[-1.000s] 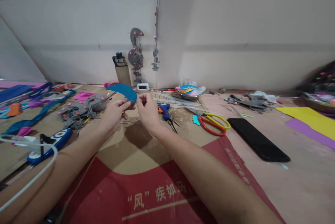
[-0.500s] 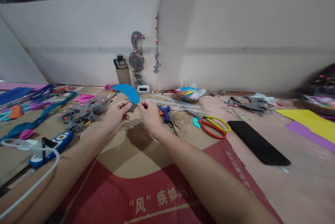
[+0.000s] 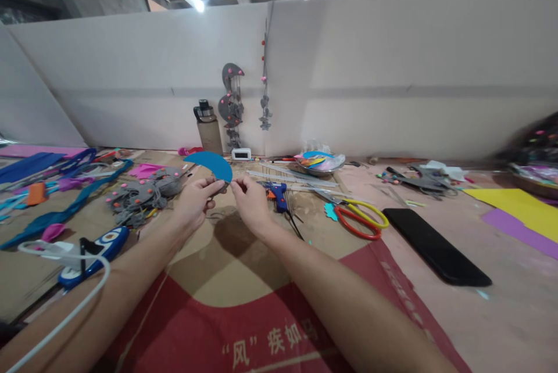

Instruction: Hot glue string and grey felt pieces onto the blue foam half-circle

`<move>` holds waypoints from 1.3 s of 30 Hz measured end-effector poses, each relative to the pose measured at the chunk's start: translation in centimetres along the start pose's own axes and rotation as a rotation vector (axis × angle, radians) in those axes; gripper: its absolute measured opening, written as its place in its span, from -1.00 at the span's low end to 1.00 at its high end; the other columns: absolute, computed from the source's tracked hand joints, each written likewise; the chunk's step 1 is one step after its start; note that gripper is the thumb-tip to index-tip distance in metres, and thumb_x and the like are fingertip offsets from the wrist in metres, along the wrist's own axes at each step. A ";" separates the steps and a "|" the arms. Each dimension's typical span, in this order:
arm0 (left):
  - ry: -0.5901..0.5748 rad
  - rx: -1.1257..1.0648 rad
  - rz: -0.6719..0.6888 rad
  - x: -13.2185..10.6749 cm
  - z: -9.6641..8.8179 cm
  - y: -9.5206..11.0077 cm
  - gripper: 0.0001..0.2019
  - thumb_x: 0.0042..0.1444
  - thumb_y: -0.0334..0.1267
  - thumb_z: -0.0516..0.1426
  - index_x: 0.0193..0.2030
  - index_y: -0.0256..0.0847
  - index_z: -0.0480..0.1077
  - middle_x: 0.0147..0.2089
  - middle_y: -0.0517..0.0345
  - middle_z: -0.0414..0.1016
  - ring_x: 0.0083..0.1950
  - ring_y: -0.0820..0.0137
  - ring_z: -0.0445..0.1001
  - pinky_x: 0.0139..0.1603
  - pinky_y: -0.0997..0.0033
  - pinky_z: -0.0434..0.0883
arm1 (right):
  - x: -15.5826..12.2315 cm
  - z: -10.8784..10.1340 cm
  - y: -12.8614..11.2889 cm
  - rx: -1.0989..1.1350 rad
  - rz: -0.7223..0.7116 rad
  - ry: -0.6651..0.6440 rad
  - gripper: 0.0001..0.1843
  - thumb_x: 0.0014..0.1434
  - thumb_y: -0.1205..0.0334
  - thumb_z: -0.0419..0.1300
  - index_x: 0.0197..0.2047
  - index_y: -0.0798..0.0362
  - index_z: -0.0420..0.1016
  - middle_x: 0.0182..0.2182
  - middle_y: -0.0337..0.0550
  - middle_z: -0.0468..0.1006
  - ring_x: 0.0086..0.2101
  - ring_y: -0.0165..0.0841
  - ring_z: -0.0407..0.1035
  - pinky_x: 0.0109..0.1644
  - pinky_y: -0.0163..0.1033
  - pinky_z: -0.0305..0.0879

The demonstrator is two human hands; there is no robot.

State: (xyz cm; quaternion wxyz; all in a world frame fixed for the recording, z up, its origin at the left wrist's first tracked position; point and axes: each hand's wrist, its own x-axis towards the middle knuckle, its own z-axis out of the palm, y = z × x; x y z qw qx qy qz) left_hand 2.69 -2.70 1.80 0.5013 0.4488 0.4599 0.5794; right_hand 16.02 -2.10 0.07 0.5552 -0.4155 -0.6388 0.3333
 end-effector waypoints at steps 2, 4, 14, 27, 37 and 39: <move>0.041 -0.026 0.009 0.2 -0.2 0.1 -0.69 -0.27 -0.16 0.33 -0.39 -0.29 0.44 -0.41 0.13 0.46 -0.44 0.53 0.39 -0.71 0.66 -0.01 | -0.1 0.3 0.2 0.013 0.074 -0.031 -0.74 0.11 0.10 0.05 -0.34 0.06 0.49 -0.50 -0.24 0.46 -0.50 -0.42 0.25 -0.36 -0.30 0.15; 0.063 -0.060 0.020 0.4 -0.4 0.3 -0.70 -0.26 -0.17 0.33 -0.39 -0.29 0.43 -0.44 0.14 0.46 -0.47 0.54 0.38 -0.72 0.67 0.01 | -0.1 0.6 0.6 0.036 0.131 -0.083 -0.74 0.11 0.11 0.04 -0.34 0.06 0.49 -0.53 -0.26 0.44 -0.56 -0.45 0.21 -0.43 -0.32 0.12; 0.023 -0.341 -0.022 0.9 -1.0 0.7 -0.94 -0.02 -0.42 0.20 -0.36 -0.33 0.41 -0.34 0.02 0.54 -0.29 0.44 0.54 -0.33 0.53 0.49 | -0.4 1.1 1.9 -0.100 0.304 -0.245 -0.73 0.07 0.29 0.06 -0.13 0.09 0.41 -0.44 -0.20 0.52 -0.57 -0.47 0.27 -0.49 -0.35 0.17; 0.087 -0.318 0.004 2.2 -2.2 0.1 -0.95 -0.04 -0.44 0.21 -0.44 -0.36 0.40 -0.45 0.05 0.51 -0.36 0.40 0.54 -0.28 0.43 0.50 | 1.4 -7.3 3.1 -0.975 0.326 -0.027 -0.56 0.10 0.06 0.10 -0.11 0.28 0.38 -0.12 0.30 0.44 -0.08 -0.08 0.34 -0.05 -0.13 0.22; 0.012 -0.203 -0.076 2.0 -1.9 -1.5 -0.94 -0.04 -0.41 0.21 -0.44 -0.36 0.41 -0.43 0.05 0.51 -0.40 0.45 0.52 -0.32 0.50 0.49 | 1.0 -8.8 3.0 -0.508 0.495 -0.038 -0.78 -0.03 0.20 0.12 -0.27 0.09 0.38 -0.56 -0.24 0.42 -0.59 -0.41 0.30 -0.55 -0.35 0.15; 0.006 -0.181 -0.096 1.9 -1.7 -1.7 -0.94 -0.02 -0.42 0.20 -0.44 -0.37 0.40 -0.44 0.03 0.52 -0.41 0.46 0.52 -0.32 0.51 0.49 | 0.0 -8.6 2.6 -0.299 0.425 0.075 -0.71 -0.06 0.23 0.11 -0.21 0.09 0.30 -0.53 -0.29 0.39 -0.58 -0.44 0.29 -0.55 -0.36 0.18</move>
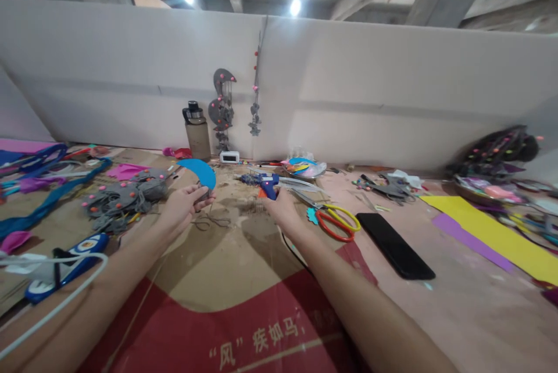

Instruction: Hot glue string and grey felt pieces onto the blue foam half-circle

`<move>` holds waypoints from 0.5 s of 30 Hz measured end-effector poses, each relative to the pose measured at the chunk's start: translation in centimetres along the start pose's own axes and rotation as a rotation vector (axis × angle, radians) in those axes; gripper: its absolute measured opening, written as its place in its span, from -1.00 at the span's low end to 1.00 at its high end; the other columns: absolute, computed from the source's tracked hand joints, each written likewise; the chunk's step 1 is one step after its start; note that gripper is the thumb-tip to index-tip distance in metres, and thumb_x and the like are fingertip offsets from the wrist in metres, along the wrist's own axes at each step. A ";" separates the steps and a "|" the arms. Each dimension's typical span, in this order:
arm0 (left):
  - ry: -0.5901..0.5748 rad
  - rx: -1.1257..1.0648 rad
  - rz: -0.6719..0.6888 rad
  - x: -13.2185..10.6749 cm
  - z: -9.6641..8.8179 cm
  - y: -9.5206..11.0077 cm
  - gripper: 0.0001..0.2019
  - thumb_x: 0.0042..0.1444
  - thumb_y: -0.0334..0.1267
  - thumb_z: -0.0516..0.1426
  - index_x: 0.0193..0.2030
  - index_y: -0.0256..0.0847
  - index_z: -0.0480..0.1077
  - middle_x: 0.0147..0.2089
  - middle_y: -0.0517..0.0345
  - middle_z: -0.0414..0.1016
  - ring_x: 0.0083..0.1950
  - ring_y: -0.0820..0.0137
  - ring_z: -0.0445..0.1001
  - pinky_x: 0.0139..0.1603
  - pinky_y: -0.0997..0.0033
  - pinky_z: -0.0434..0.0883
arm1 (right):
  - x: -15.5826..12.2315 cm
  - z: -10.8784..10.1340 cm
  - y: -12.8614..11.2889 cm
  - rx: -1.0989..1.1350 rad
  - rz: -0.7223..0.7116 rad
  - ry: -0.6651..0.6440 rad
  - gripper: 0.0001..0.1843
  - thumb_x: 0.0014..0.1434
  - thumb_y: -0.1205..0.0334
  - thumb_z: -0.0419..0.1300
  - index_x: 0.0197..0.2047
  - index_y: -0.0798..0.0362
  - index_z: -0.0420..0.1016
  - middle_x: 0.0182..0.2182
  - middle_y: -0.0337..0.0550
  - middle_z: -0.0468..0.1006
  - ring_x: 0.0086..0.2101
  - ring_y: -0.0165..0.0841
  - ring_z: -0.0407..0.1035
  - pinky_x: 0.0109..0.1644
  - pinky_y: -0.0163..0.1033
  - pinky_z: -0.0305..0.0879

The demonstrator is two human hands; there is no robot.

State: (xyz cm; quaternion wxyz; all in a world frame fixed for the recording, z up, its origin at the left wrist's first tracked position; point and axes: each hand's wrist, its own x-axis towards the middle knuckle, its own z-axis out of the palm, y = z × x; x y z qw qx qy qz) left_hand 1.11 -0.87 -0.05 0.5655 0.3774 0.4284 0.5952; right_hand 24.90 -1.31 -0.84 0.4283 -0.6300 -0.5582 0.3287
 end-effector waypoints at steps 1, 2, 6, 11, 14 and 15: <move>0.005 0.011 -0.016 -0.1 0.1 -0.1 -0.95 -0.02 -0.42 0.19 -0.43 -0.37 0.40 -0.43 0.02 0.52 -0.42 0.47 0.52 -0.32 0.51 0.48 | -0.6 0.2 0.0 0.081 -0.039 0.013 -0.69 -0.06 0.25 0.10 -0.18 0.08 0.26 -0.51 -0.30 0.38 -0.57 -0.45 0.28 -0.54 -0.36 0.21; 0.011 0.019 -0.032 -0.2 0.2 -0.1 -0.96 -0.02 -0.43 0.18 -0.43 -0.37 0.40 -0.43 0.02 0.52 -0.41 0.46 0.52 -0.32 0.52 0.48 | -1.3 0.4 -0.1 0.149 -0.085 0.009 -0.67 -0.06 0.26 0.09 -0.16 0.07 0.24 -0.49 -0.31 0.38 -0.56 -0.45 0.28 -0.52 -0.35 0.24; 0.006 0.029 -0.058 -0.8 0.6 -0.3 -0.94 -0.04 -0.40 0.20 -0.42 -0.37 0.41 -0.40 0.02 0.53 -0.38 0.44 0.53 -0.29 0.48 0.48 | -3.7 1.3 -1.2 0.306 -0.253 -0.139 -0.66 0.01 0.25 0.06 -0.08 0.06 0.21 -0.35 -0.21 0.43 -0.52 -0.44 0.31 -0.50 -0.32 0.29; -0.053 0.057 -0.073 -1.4 1.2 -0.4 -0.88 -0.12 -0.33 0.26 -0.48 -0.36 0.43 -0.45 0.05 0.53 -0.44 0.47 0.49 -0.29 0.46 0.48 | -5.2 0.9 -2.8 0.105 -0.395 -0.217 -0.73 0.15 0.13 0.04 -0.11 0.05 0.35 -0.29 -0.14 0.47 -0.44 -0.40 0.33 -0.41 -0.30 0.27; -0.057 0.068 -0.081 -1.6 1.4 -0.4 -0.84 -0.18 -0.30 0.29 -0.50 -0.34 0.44 -0.48 0.06 0.53 -0.46 0.48 0.47 -0.31 0.45 0.47 | -5.4 0.6 -3.0 -0.055 -0.464 -0.191 -0.75 0.17 0.10 0.03 -0.18 0.06 0.38 -0.30 -0.12 0.47 -0.34 -0.34 0.35 -0.24 -0.23 0.28; -0.060 0.067 -0.079 -1.7 1.4 -0.3 -0.83 -0.19 -0.29 0.30 -0.50 -0.34 0.44 -0.47 0.06 0.53 -0.46 0.48 0.47 -0.31 0.45 0.47 | -5.5 0.7 -2.9 -0.086 -0.478 -0.178 -0.75 0.18 0.10 0.03 -0.18 0.07 0.38 -0.28 -0.12 0.47 -0.31 -0.32 0.35 -0.19 -0.21 0.28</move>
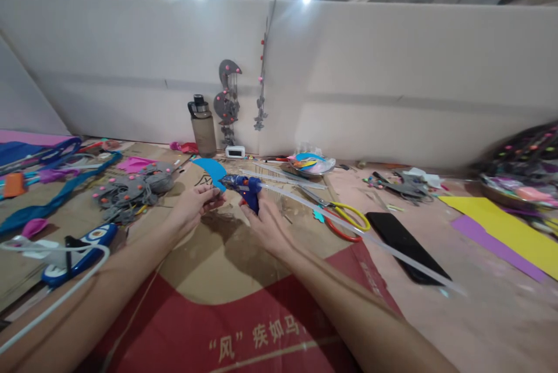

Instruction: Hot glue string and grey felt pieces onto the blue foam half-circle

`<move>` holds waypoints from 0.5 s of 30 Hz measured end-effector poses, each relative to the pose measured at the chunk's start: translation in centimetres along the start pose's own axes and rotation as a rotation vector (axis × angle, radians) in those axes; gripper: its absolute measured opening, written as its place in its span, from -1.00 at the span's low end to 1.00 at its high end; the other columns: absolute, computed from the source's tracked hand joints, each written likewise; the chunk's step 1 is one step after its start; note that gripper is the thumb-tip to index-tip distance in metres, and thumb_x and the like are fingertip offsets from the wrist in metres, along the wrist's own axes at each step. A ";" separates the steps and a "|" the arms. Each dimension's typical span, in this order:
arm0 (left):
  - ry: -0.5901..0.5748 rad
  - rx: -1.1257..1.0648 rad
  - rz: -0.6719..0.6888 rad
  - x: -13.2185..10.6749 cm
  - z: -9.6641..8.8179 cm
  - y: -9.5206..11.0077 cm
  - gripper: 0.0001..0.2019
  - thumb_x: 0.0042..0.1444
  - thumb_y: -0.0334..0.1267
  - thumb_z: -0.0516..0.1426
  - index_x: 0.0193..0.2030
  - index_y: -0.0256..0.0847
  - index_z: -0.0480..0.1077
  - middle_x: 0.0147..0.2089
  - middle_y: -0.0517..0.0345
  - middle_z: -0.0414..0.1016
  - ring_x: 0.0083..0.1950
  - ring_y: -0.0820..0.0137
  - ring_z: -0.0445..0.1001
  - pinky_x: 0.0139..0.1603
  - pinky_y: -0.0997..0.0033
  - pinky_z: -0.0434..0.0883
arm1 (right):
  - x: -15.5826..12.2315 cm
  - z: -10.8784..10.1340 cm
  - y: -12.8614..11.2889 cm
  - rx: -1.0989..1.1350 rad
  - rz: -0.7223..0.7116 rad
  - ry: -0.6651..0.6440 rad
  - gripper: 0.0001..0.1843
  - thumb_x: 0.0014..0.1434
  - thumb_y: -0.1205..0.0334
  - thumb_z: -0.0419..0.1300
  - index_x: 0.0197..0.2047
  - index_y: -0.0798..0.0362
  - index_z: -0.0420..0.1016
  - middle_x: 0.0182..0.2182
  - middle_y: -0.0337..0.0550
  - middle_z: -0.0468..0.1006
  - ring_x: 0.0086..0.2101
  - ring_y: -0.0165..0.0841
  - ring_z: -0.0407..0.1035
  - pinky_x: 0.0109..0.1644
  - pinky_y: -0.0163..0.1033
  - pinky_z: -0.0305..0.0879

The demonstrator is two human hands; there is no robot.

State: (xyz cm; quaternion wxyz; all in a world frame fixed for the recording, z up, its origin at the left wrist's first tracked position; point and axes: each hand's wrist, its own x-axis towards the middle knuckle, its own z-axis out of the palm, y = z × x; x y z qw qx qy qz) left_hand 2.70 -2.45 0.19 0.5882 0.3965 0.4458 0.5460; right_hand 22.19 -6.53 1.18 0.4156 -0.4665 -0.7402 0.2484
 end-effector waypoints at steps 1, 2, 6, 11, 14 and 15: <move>-0.004 0.000 0.002 -0.1 0.0 0.0 -0.83 -0.19 -0.28 0.30 -0.49 -0.34 0.45 -0.47 0.06 0.53 -0.46 0.48 0.47 -0.31 0.45 0.47 | -0.1 0.1 0.1 -0.024 -0.006 0.009 -0.73 0.18 0.10 0.03 -0.15 0.07 0.37 -0.26 -0.11 0.47 -0.28 -0.31 0.34 -0.14 -0.19 0.27; -0.006 -0.001 0.004 -0.1 0.0 0.0 -0.82 -0.19 -0.28 0.30 -0.49 -0.34 0.45 -0.47 0.06 0.53 -0.46 0.48 0.47 -0.31 0.45 0.47 | -0.1 0.2 0.2 -0.036 -0.007 0.019 -0.71 0.18 0.10 0.03 -0.11 0.07 0.35 -0.24 -0.10 0.47 -0.25 -0.29 0.34 -0.11 -0.17 0.26; -0.009 0.005 0.000 -0.2 0.0 0.0 -0.83 -0.18 -0.28 0.30 -0.49 -0.35 0.45 -0.47 0.06 0.53 -0.44 0.47 0.48 -0.27 0.43 0.47 | -0.2 0.6 0.6 -0.040 0.010 0.009 -0.68 0.19 0.11 0.02 -0.04 0.07 0.29 -0.23 -0.10 0.47 -0.25 -0.29 0.35 -0.11 -0.18 0.24; -0.007 0.010 -0.022 0.0 0.1 -0.2 -0.83 -0.18 -0.30 0.31 -0.50 -0.36 0.44 -0.47 0.03 0.53 -0.45 0.45 0.49 -0.27 0.41 0.47 | -0.2 0.5 0.6 -0.084 0.029 -0.036 -0.73 0.20 0.12 -0.01 -0.08 0.07 0.27 -0.25 -0.09 0.48 -0.28 -0.29 0.35 -0.16 -0.18 0.23; -0.015 0.011 -0.025 0.0 0.1 -0.3 -0.80 -0.20 -0.29 0.33 -0.51 -0.36 0.43 -0.49 0.03 0.52 -0.46 0.45 0.49 -0.28 0.41 0.47 | -0.3 0.5 0.5 -0.101 0.033 -0.040 -0.72 0.20 0.11 -0.02 -0.08 0.07 0.26 -0.24 -0.07 0.49 -0.27 -0.27 0.36 -0.16 -0.17 0.23; -0.019 0.015 -0.024 0.0 0.1 -0.3 -0.79 -0.20 -0.27 0.33 -0.51 -0.36 0.43 -0.48 0.03 0.52 -0.46 0.45 0.49 -0.28 0.41 0.47 | -0.3 0.5 0.4 -0.104 0.038 -0.046 -0.72 0.20 0.11 -0.01 -0.08 0.06 0.27 -0.24 -0.07 0.49 -0.28 -0.27 0.36 -0.17 -0.18 0.23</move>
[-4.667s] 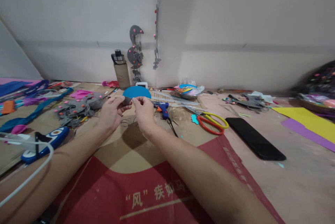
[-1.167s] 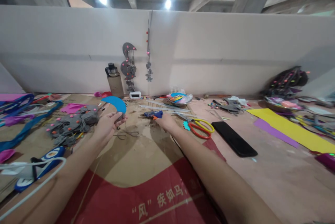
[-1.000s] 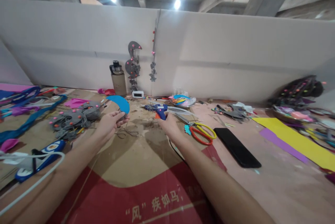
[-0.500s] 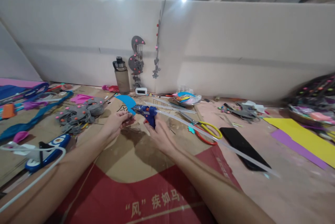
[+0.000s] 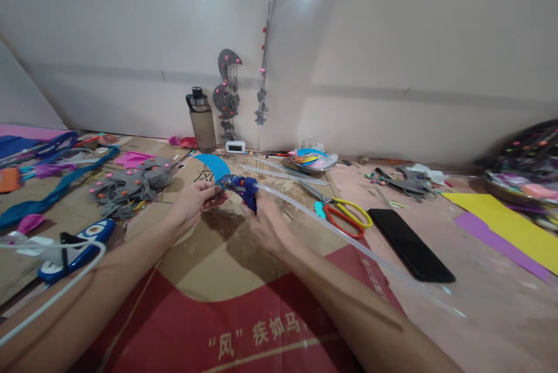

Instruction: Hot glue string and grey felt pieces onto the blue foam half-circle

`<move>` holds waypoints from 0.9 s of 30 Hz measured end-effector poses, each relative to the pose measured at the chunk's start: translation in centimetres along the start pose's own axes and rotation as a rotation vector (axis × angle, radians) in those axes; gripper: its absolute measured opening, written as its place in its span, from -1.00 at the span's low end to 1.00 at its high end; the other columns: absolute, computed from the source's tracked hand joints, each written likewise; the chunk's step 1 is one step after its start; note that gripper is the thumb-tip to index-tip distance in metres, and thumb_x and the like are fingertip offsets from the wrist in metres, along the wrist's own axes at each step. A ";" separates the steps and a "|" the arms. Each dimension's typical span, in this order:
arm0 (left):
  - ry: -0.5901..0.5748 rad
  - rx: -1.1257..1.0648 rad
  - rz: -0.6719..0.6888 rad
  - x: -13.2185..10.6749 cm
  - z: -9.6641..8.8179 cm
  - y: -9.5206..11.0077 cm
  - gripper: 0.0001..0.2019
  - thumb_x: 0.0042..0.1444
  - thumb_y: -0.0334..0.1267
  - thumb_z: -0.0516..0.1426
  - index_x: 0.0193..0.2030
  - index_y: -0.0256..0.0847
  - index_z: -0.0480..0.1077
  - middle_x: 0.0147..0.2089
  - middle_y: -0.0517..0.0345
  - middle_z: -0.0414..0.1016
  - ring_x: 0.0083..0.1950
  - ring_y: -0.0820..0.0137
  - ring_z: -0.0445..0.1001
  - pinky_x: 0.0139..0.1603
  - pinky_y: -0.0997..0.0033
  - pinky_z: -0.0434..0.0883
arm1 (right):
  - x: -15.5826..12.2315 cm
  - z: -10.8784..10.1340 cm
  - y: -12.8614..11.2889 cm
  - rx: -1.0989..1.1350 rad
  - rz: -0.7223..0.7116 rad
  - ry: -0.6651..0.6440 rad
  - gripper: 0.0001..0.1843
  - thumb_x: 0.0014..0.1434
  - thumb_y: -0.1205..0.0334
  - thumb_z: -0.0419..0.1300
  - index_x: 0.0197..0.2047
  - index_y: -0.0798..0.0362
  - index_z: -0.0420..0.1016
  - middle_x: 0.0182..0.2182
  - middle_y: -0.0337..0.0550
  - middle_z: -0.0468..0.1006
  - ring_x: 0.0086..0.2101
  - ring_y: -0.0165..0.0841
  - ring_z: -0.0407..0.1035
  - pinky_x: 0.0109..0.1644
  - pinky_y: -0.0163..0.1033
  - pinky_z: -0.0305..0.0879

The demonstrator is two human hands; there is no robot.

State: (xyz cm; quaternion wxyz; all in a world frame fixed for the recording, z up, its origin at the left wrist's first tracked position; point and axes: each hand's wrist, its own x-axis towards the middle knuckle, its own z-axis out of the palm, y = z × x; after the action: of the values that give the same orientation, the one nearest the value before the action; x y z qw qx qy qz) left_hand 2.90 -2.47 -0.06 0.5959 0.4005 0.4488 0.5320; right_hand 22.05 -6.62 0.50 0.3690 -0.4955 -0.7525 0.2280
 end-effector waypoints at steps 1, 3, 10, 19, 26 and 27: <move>-0.002 0.004 0.002 0.0 0.0 0.0 -0.78 -0.20 -0.26 0.33 -0.51 -0.36 0.43 -0.47 0.02 0.53 -0.45 0.45 0.49 -0.28 0.41 0.47 | 0.0 0.0 -0.1 -0.004 0.006 -0.008 -0.73 0.19 0.12 -0.01 -0.08 0.06 0.27 -0.25 -0.08 0.49 -0.28 -0.27 0.36 -0.19 -0.19 0.23; -0.003 0.014 0.004 0.0 0.0 0.0 -0.77 -0.21 -0.24 0.34 -0.51 -0.36 0.43 -0.46 0.01 0.53 -0.46 0.45 0.49 -0.28 0.42 0.47 | -0.1 0.0 -0.2 -0.015 0.020 -0.020 -0.74 0.18 0.13 0.01 -0.10 0.06 0.29 -0.28 -0.09 0.49 -0.29 -0.28 0.36 -0.20 -0.21 0.23; 0.013 0.039 0.003 0.0 0.0 -0.1 -0.74 -0.26 -0.23 0.35 -0.53 -0.35 0.41 -0.50 0.04 0.53 -0.49 0.45 0.48 -0.31 0.40 0.47 | -0.1 0.2 -0.5 -0.039 0.026 -0.021 -0.70 0.19 0.14 -0.01 -0.05 0.09 0.28 -0.22 -0.02 0.48 -0.25 -0.25 0.35 -0.14 -0.16 0.25; 0.007 0.039 0.024 0.1 -0.2 -0.2 -0.74 -0.26 -0.22 0.35 -0.53 -0.34 0.42 -0.51 0.05 0.52 -0.49 0.45 0.48 -0.32 0.41 0.48 | -0.3 0.2 -0.4 -0.058 0.046 -0.022 -0.72 0.19 0.12 -0.01 -0.09 0.07 0.30 -0.26 -0.06 0.48 -0.30 -0.27 0.35 -0.19 -0.18 0.26; 0.017 0.031 0.039 0.2 -0.3 0.0 -0.81 -0.21 -0.27 0.32 -0.49 -0.33 0.45 -0.49 0.04 0.53 -0.48 0.45 0.49 -0.31 0.42 0.48 | -0.3 0.2 -0.3 -0.067 0.016 -0.024 -0.65 0.21 0.13 -0.03 0.01 0.11 0.26 -0.17 0.00 0.47 -0.21 -0.23 0.35 -0.10 -0.15 0.25; 0.018 0.036 0.041 0.2 -0.3 0.0 -0.82 -0.20 -0.28 0.31 -0.49 -0.33 0.45 -0.48 0.04 0.53 -0.48 0.45 0.49 -0.31 0.42 0.47 | -0.3 0.2 -0.3 -0.068 0.017 -0.023 -0.64 0.20 0.13 -0.03 0.01 0.11 0.26 -0.16 0.01 0.47 -0.19 -0.22 0.35 -0.08 -0.15 0.25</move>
State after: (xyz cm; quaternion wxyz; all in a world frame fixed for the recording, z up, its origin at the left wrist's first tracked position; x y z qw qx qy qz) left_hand 2.60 -2.25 -0.12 0.5738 0.4154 0.4552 0.5394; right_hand 21.81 -6.98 0.51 0.3413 -0.5118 -0.7597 0.2110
